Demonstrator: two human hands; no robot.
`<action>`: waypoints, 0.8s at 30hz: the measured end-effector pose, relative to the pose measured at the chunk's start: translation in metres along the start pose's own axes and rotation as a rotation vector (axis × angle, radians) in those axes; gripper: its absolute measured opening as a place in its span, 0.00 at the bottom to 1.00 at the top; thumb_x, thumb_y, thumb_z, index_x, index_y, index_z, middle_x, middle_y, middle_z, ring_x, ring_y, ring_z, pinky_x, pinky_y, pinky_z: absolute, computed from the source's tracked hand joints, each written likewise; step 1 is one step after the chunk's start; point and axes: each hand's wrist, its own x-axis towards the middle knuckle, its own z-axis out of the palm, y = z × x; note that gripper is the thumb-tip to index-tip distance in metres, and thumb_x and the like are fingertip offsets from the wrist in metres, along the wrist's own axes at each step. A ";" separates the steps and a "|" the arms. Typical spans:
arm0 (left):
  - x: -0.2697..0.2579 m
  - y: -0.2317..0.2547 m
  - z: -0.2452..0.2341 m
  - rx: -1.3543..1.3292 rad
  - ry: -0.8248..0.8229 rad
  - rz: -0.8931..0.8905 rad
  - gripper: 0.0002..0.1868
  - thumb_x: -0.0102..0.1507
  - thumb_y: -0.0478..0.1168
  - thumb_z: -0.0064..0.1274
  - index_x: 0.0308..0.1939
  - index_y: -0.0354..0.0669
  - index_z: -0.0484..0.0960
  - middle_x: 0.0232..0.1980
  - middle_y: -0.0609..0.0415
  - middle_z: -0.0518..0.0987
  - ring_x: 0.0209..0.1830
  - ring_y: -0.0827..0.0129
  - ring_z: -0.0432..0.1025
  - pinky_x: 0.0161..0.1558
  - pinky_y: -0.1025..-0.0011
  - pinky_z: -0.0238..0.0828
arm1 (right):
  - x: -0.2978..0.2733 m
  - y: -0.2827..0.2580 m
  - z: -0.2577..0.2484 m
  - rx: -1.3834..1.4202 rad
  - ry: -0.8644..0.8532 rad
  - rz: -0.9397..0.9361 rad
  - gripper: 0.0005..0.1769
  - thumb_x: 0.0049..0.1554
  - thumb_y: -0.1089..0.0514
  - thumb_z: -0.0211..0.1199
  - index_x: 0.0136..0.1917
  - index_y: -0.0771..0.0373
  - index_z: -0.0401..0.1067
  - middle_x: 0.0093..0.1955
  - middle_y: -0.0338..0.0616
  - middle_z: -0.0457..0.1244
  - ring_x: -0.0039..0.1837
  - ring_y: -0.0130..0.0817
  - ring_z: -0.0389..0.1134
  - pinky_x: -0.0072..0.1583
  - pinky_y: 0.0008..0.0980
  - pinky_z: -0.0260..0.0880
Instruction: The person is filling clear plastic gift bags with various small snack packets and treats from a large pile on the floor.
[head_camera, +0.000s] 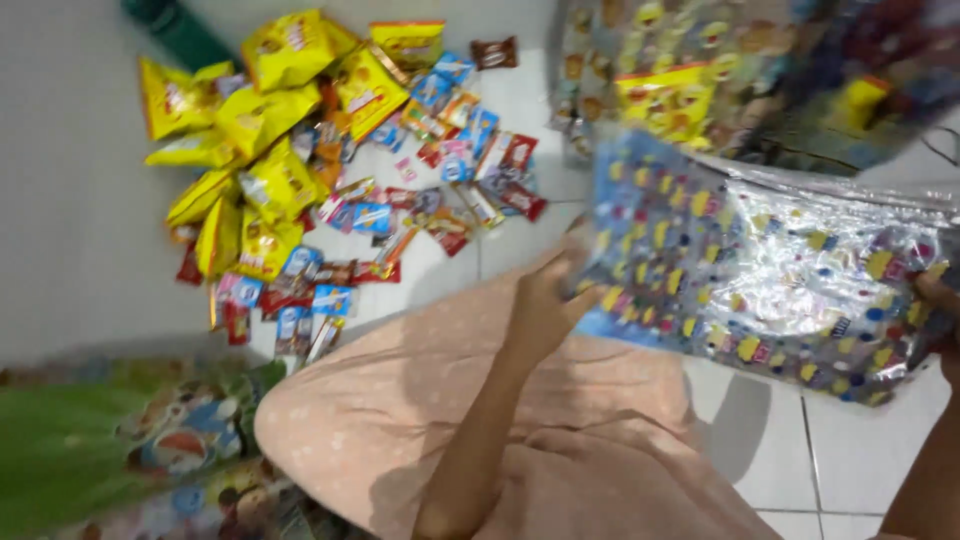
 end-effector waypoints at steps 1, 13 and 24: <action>0.020 0.016 0.016 0.166 -0.044 0.138 0.23 0.56 0.39 0.62 0.54 0.33 0.80 0.40 0.50 0.83 0.27 0.65 0.69 0.34 0.70 0.71 | -0.002 0.018 -0.015 0.005 0.049 0.023 0.23 0.70 0.46 0.61 0.72 0.58 0.66 0.59 0.33 0.64 0.49 0.25 0.67 0.47 0.20 0.71; 0.104 -0.104 0.184 0.888 -0.250 0.323 0.09 0.61 0.34 0.49 0.38 0.38 0.85 0.29 0.41 0.81 0.27 0.47 0.74 0.33 0.54 0.73 | -0.095 0.063 0.033 -0.075 0.616 0.273 0.15 0.73 0.55 0.58 0.66 0.68 0.68 0.57 0.54 0.66 0.55 0.43 0.70 0.54 0.38 0.73; 0.115 -0.102 0.185 1.002 -0.172 0.382 0.08 0.57 0.34 0.51 0.36 0.40 0.85 0.31 0.46 0.84 0.26 0.54 0.77 0.35 0.61 0.74 | -0.080 0.091 0.046 -0.300 0.593 0.327 0.25 0.68 0.57 0.69 0.66 0.73 0.59 0.57 0.63 0.62 0.50 0.51 0.68 0.46 0.43 0.73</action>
